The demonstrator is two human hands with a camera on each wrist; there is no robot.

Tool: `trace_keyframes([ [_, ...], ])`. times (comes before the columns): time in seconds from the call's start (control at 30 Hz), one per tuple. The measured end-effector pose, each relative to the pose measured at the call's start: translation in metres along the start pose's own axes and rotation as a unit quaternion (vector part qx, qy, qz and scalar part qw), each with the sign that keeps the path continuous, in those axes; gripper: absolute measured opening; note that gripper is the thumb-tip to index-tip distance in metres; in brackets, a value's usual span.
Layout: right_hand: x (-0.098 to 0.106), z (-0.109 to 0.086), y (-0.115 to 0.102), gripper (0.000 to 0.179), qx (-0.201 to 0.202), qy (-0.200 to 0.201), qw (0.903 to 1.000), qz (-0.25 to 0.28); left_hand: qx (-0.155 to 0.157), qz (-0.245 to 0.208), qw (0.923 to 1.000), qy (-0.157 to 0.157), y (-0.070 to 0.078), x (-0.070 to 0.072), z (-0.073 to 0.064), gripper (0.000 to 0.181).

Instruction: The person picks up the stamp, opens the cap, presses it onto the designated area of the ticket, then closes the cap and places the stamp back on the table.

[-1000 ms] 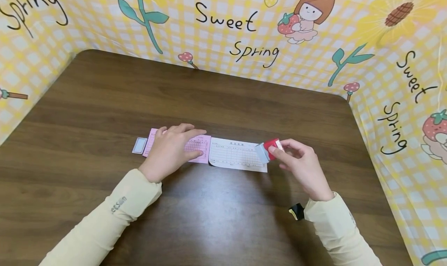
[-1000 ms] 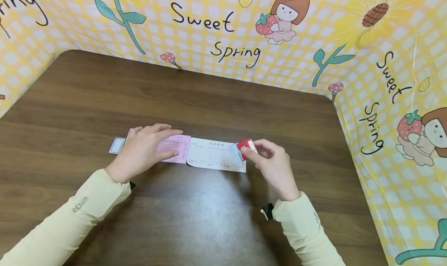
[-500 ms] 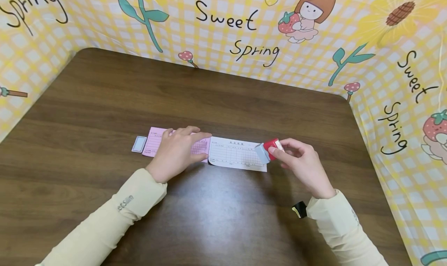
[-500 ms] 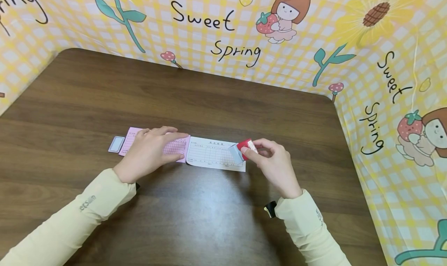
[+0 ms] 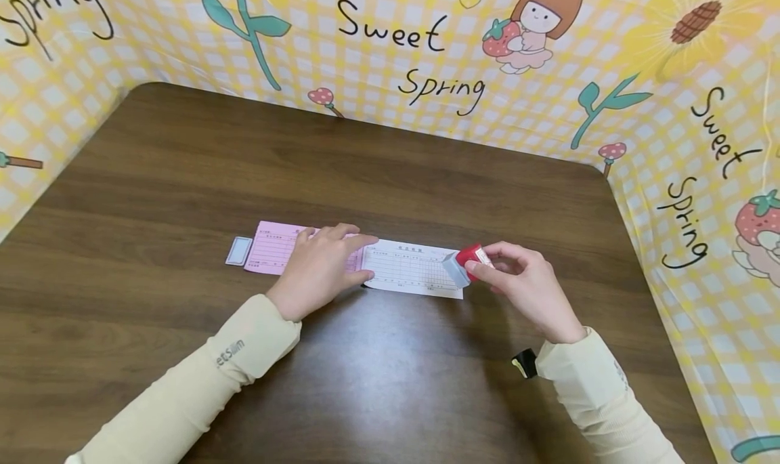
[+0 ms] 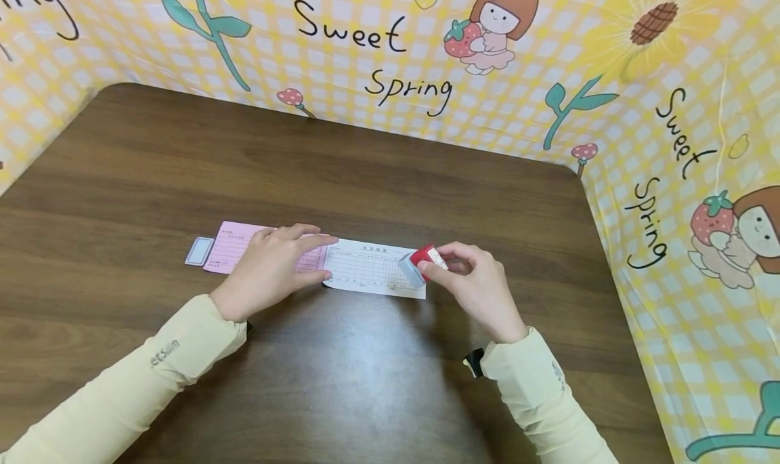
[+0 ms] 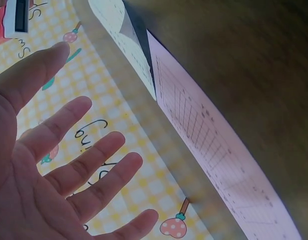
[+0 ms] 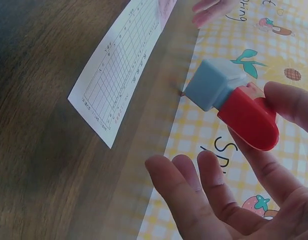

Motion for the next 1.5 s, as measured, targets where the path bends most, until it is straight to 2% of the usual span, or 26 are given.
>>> trace_keyframes([
  [0.43,-0.001,0.002,0.003,0.032,0.004,-0.012,0.9997,-0.022,-0.005,0.007,0.9999,-0.005,0.01,-0.007,0.003,0.056],
  [0.67,0.0,0.003,0.006,0.032,0.005,-0.015,0.9986,-0.051,-0.01,0.003,0.9999,-0.004,0.014,-0.01,0.004,0.055],
  [0.93,0.0,0.005,0.004,0.032,0.027,-0.011,0.9969,-0.073,-0.011,0.003,0.9999,-0.005,0.018,-0.014,0.006,0.054],
  [1.5,-0.001,0.007,0.0,0.031,0.045,-0.013,0.9907,-0.128,-0.023,0.007,0.9997,-0.005,0.025,-0.024,0.008,0.048],
])
Point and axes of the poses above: each hand's wrist, its own z-axis towards the middle knuckle, its own x-axis out of the back of the hand, y = z × x, the point moved 4 cm from there along z, towards the middle knuckle, and after that the axes turned 3 degrees about y, right-handed, at the moved point
